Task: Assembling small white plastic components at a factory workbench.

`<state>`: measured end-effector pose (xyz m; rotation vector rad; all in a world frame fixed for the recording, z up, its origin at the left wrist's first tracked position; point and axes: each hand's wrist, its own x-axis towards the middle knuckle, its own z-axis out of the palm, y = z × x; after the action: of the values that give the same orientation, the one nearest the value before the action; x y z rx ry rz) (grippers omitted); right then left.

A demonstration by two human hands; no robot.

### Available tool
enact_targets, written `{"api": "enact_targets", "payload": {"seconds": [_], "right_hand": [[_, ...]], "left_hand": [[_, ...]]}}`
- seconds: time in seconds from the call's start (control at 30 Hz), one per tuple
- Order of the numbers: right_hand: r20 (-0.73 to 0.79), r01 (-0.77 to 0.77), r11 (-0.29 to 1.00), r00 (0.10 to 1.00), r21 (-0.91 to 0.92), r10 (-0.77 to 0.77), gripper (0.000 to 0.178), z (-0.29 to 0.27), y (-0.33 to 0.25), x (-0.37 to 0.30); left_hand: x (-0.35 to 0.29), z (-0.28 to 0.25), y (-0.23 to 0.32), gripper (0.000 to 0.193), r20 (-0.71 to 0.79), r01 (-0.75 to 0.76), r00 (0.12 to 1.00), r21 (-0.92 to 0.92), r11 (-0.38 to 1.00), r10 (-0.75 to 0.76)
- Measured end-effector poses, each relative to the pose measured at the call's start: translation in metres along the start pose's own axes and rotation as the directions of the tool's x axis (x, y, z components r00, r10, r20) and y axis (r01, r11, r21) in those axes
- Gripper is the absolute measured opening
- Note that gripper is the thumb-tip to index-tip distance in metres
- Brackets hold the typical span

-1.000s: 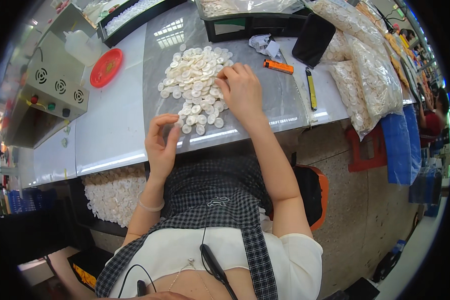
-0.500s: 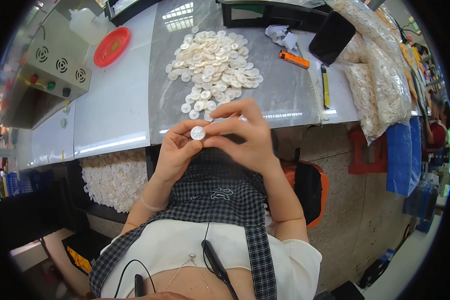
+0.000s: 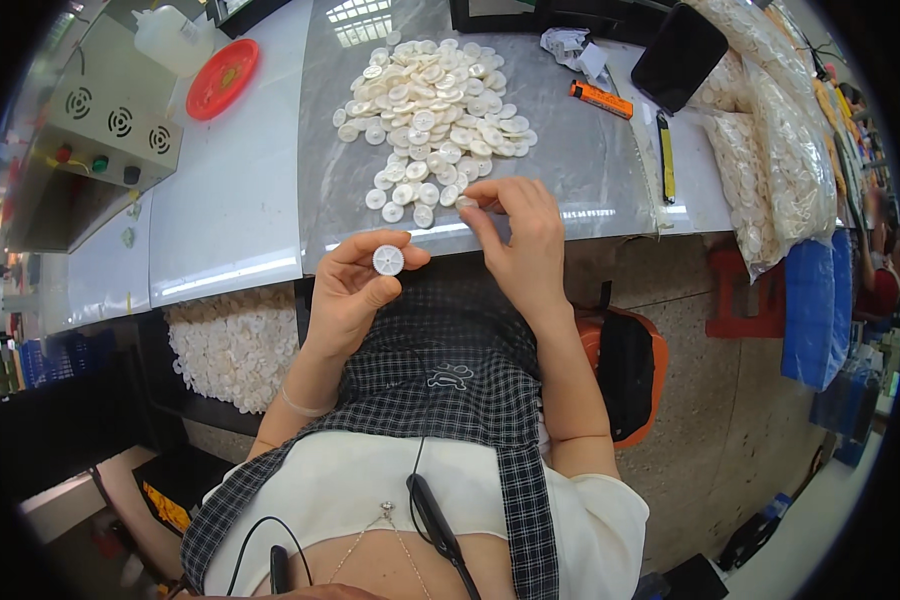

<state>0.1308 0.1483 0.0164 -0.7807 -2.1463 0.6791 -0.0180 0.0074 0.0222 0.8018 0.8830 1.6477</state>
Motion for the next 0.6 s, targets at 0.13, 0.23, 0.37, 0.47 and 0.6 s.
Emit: {"api": "enact_targets", "payload": {"seconds": [0.13,0.23,0.37,0.47,0.6], "right_hand": [[-0.007,-0.139,0.983,0.99,0.121,0.141,0.013,-0.006,-0.008,-0.003],[0.043,-0.207,0.904,0.978,0.374,0.206,0.012,-0.01,-0.015,-0.008],[0.188,-0.268,0.785,0.963,0.558,0.195,0.02,-0.005,-0.032,-0.011],[0.228,-0.28,0.761,0.957,0.585,0.177,0.021,-0.004,-0.036,-0.012],[0.224,-0.279,0.743,0.959,0.609,0.177,0.018,-0.002,-0.028,-0.008]], "left_hand": [[0.0,0.001,-0.001,0.042,-0.026,0.015,1.0,0.028,1.0,-0.014],[0.004,0.008,-0.002,0.043,-0.099,0.037,0.994,-0.075,0.996,-0.045],[0.003,0.008,-0.012,0.043,-0.004,0.026,1.0,0.083,0.996,-0.026],[0.004,0.009,-0.013,0.035,-0.015,-0.002,1.0,0.088,0.996,0.003],[0.0,0.006,-0.01,0.032,-0.021,0.058,0.998,-0.005,0.998,-0.058]]}}
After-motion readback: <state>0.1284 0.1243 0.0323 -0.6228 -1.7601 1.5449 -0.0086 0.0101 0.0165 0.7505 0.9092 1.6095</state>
